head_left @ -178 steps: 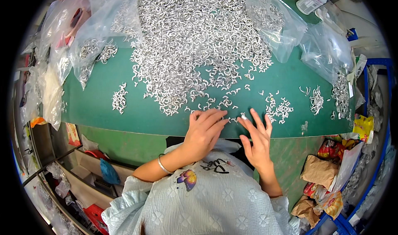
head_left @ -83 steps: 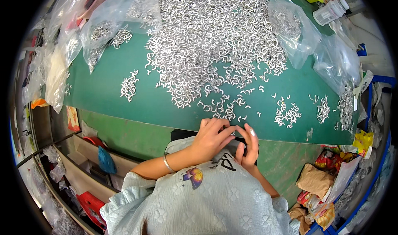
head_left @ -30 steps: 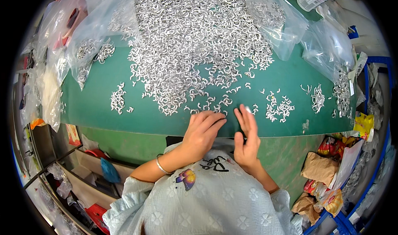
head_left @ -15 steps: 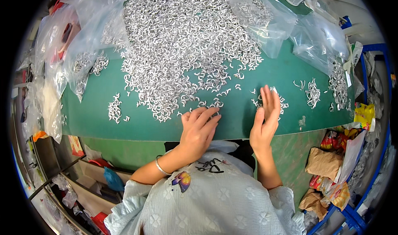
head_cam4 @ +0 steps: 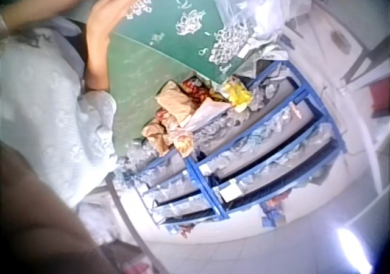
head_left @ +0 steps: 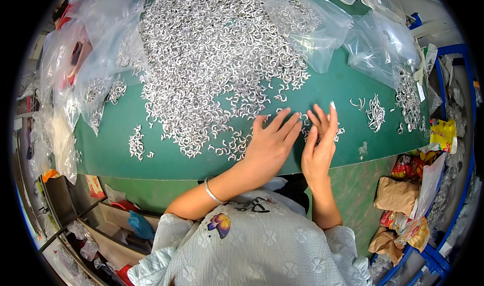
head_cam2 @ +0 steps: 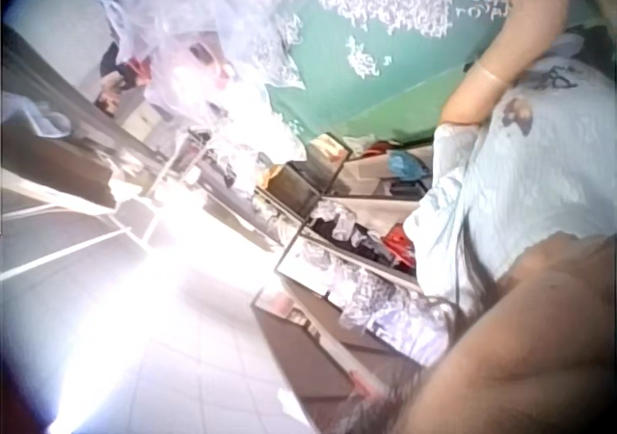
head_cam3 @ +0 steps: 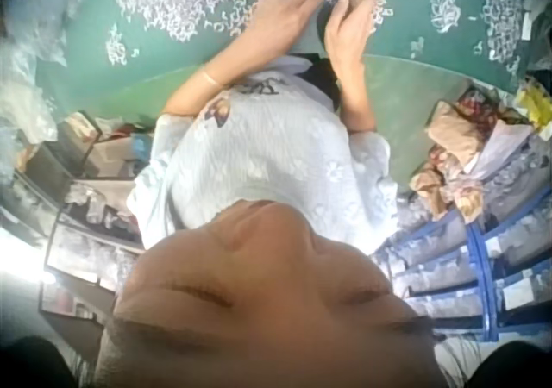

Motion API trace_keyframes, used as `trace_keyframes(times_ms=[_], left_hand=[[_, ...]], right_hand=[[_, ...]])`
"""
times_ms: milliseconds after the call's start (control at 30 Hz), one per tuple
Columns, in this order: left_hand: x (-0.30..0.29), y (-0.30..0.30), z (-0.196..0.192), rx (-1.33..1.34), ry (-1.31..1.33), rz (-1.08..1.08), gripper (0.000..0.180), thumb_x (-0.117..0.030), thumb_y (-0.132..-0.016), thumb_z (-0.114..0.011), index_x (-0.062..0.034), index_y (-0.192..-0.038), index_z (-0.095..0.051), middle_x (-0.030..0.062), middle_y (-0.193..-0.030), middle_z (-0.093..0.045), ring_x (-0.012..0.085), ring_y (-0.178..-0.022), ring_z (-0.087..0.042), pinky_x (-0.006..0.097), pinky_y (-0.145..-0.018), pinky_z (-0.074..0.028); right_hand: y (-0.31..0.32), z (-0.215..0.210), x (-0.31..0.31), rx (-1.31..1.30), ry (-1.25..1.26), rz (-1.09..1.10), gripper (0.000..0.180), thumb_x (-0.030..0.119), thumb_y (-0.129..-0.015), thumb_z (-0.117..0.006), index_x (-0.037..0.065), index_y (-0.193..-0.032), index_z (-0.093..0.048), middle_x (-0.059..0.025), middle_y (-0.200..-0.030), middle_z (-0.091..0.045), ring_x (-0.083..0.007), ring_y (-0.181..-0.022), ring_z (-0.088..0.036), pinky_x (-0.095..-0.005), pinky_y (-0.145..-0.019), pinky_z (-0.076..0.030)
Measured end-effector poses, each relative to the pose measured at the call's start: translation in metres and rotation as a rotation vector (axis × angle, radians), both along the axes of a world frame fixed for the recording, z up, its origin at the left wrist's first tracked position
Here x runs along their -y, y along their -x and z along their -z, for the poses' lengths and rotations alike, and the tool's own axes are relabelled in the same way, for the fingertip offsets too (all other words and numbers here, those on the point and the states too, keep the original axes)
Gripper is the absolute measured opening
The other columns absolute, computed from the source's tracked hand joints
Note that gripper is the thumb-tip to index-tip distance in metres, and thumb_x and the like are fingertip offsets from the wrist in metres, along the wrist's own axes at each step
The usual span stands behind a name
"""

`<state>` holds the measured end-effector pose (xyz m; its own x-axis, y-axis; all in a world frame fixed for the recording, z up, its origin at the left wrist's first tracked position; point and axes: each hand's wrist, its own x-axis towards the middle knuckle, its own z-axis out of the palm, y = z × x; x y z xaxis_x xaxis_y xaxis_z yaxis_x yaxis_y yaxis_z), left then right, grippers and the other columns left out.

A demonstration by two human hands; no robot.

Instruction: The person sorts small C-shaped metal parts by hand on a green workbench, arranging them into piles and reaching into plastic bags to retrieve more items.

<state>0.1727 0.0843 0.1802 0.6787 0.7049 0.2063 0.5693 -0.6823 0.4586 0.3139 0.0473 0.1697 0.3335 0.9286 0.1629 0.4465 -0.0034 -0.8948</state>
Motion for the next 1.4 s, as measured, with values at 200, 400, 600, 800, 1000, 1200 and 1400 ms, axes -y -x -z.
trace_keyframes(times_ms=[200, 400, 600, 800, 1000, 1200, 1400], left_hand=[[0.001, 0.005, 0.001, -0.064, 0.034, 0.020, 0.054, 0.005, -0.076, -0.055, 0.0006, -0.130, -0.054, 0.0118, -0.142, -0.050, 0.0300, -0.135, -0.043, 0.057, -0.105, -0.028], [-0.002, 0.002, 0.001, -0.060, 0.019, -0.008, 0.050, 0.005, -0.078, -0.056, 0.0005, -0.128, -0.055, 0.0125, -0.138, -0.054, 0.0289, -0.134, -0.045, 0.056, -0.106, -0.029], [0.007, 0.021, -0.003, -0.028, 0.097, -0.017, 0.042, 0.002, -0.085, -0.058, 0.0006, -0.127, -0.056, 0.0134, -0.132, -0.059, 0.0274, -0.130, -0.050, 0.053, -0.105, -0.032], [0.006, 0.013, 0.002, 0.055, 0.048, -0.011, 0.048, 0.004, -0.076, -0.058, 0.0032, -0.125, -0.057, 0.0160, -0.131, -0.058, 0.0291, -0.129, -0.051, 0.051, -0.105, -0.033], [0.011, 0.021, 0.000, 0.077, 0.097, 0.025, 0.050, 0.009, -0.074, -0.057, 0.0025, -0.124, -0.058, 0.0153, -0.131, -0.059, 0.0292, -0.127, -0.053, 0.049, -0.104, -0.035], [0.014, 0.031, 0.004, 0.169, 0.098, -0.013, 0.049, 0.005, -0.073, -0.056, 0.0058, -0.121, -0.058, 0.0187, -0.126, -0.060, 0.0317, -0.122, -0.054, 0.046, -0.100, -0.038], [0.016, 0.037, 0.004, 0.218, 0.146, -0.093, 0.047, 0.006, -0.072, -0.056, 0.0059, -0.120, -0.058, 0.0191, -0.124, -0.061, 0.0327, -0.115, -0.058, 0.043, -0.094, -0.042]], right_hand=[[-0.007, -0.005, 0.002, -0.079, 0.016, 0.014, 0.052, -0.001, -0.100, -0.037, -0.004, -0.150, -0.022, -0.0264, -0.135, -0.053, -0.0325, -0.121, -0.059, -0.0369, -0.095, -0.049], [0.004, 0.002, 0.002, -0.015, 0.015, -0.128, 0.051, -0.002, -0.100, -0.039, -0.004, -0.149, -0.024, -0.0277, -0.136, -0.052, -0.0354, -0.124, -0.057, -0.0398, -0.098, -0.048], [-0.001, -0.002, 0.008, -0.045, -0.017, -0.150, 0.048, -0.003, -0.098, -0.041, -0.006, -0.145, -0.030, -0.0262, -0.131, -0.057, -0.0343, -0.121, -0.059, -0.0386, -0.098, -0.048], [0.003, 0.000, 0.009, 0.225, -0.011, -0.044, 0.048, -0.005, -0.095, -0.043, -0.010, -0.142, -0.033, -0.0261, -0.129, -0.059, -0.0358, -0.113, -0.063, -0.0406, -0.099, -0.047], [0.014, 0.005, 0.012, 0.057, -0.038, -0.184, 0.051, -0.005, -0.099, -0.036, -0.004, -0.148, -0.024, -0.0248, -0.137, -0.053, -0.0318, -0.121, -0.060, -0.0351, -0.095, -0.048], [0.016, -0.003, 0.015, 0.014, 0.045, -0.126, 0.051, -0.007, -0.095, -0.041, -0.010, -0.145, -0.029, -0.0291, -0.133, -0.054, -0.0373, -0.115, -0.063, -0.0409, -0.096, -0.049], [0.020, 0.004, 0.024, 0.088, -0.050, -0.262, 0.053, -0.008, -0.093, -0.044, -0.011, -0.144, -0.029, -0.0290, -0.131, -0.055, -0.0379, -0.118, -0.061, -0.0424, -0.100, -0.046]])
